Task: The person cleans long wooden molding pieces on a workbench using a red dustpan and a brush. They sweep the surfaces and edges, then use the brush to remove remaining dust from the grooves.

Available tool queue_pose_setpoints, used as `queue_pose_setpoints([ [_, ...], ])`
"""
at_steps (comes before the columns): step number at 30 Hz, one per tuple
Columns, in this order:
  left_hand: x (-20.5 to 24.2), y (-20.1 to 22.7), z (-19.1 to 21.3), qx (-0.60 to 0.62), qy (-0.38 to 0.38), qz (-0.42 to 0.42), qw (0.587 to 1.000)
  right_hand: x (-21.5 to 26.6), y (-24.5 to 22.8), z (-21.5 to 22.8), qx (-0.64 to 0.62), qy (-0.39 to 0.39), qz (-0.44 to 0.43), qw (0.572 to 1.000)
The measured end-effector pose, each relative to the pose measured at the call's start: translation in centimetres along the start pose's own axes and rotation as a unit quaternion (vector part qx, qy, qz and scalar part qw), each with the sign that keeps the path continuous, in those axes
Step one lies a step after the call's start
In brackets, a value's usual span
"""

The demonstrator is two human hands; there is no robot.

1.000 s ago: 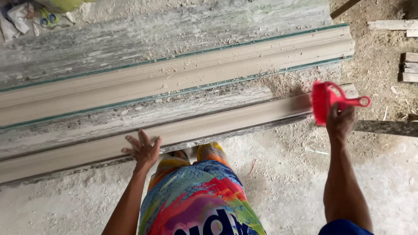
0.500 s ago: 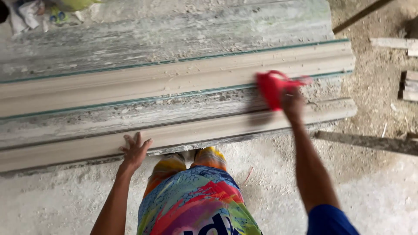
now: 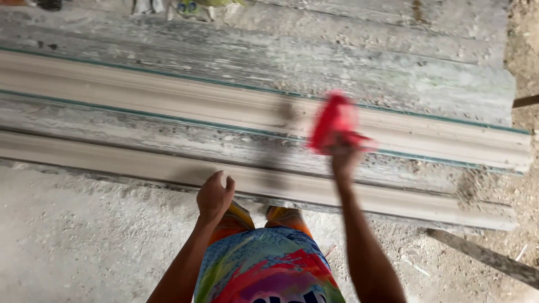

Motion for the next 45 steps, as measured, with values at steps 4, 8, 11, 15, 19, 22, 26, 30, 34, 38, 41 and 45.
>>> queue_pose_setpoints([
  [4,-4.4,-3.9,3.7,0.024,0.132,-0.044,0.99,8.4,-6.8,-25.9,0.03,-0.223,-0.042,0.973],
  [8,-7.7,-6.7,9.1,0.062,0.261,-0.106,0.957,10.9,-0.2,-31.1,0.28,-0.295,0.234,0.883],
  [11,-11.6,-8.6,11.8,0.062,0.262,-0.078,0.96,8.4,5.3,-19.9,0.203,-0.203,0.028,0.958],
  [15,-15.3,-12.1,11.6,0.047,0.235,-0.063,0.969,4.9,1.5,3.3,0.356,-0.087,-0.089,0.926],
  [19,-17.2,-11.2,11.7,-0.011,0.201,-0.053,0.978,-2.4,-4.1,12.4,0.554,0.039,0.047,0.83],
  [22,-17.3,-10.8,12.1,-0.037,0.188,-0.042,0.981,-6.1,-4.0,3.8,0.483,0.066,-0.054,0.871],
  [26,-16.2,-10.2,13.0,-0.009,0.177,-0.051,0.983,-5.7,2.1,-26.0,0.01,-0.019,-0.232,0.972],
  [30,-17.1,-10.5,12.8,-0.001,0.17,-0.04,0.985,-0.4,2.3,-56.4,-0.354,-0.083,-0.335,0.869],
  [34,-16.8,-11.0,12.1,-0.007,0.166,-0.049,0.985,2.3,9.6,-53.5,0.093,-0.269,-0.112,0.952],
  [38,-17.1,-10.5,12.9,0.007,0.145,-0.04,0.989,-4.9,10.7,-28.3,0.282,-0.214,-0.018,0.935],
  [41,-16.6,-10.6,13.1,0.007,0.128,-0.042,0.991,-11.2,6.4,-8.0,0.367,-0.121,0.094,0.918],
  [45,-17.0,-10.4,12.9,0.004,0.14,-0.059,0.988,-15.6,-3.1,-2.6,0.539,-0.032,0.013,0.842],
])
Point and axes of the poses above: each hand's wrist, its own x-axis away from the middle knuckle, its own z-axis out of the back of the hand, y = z × x, the point moved 5 cm from there along -x, towards the middle knuckle, and after that the axes turned 6 degrees about z, right-handed, at the moved point
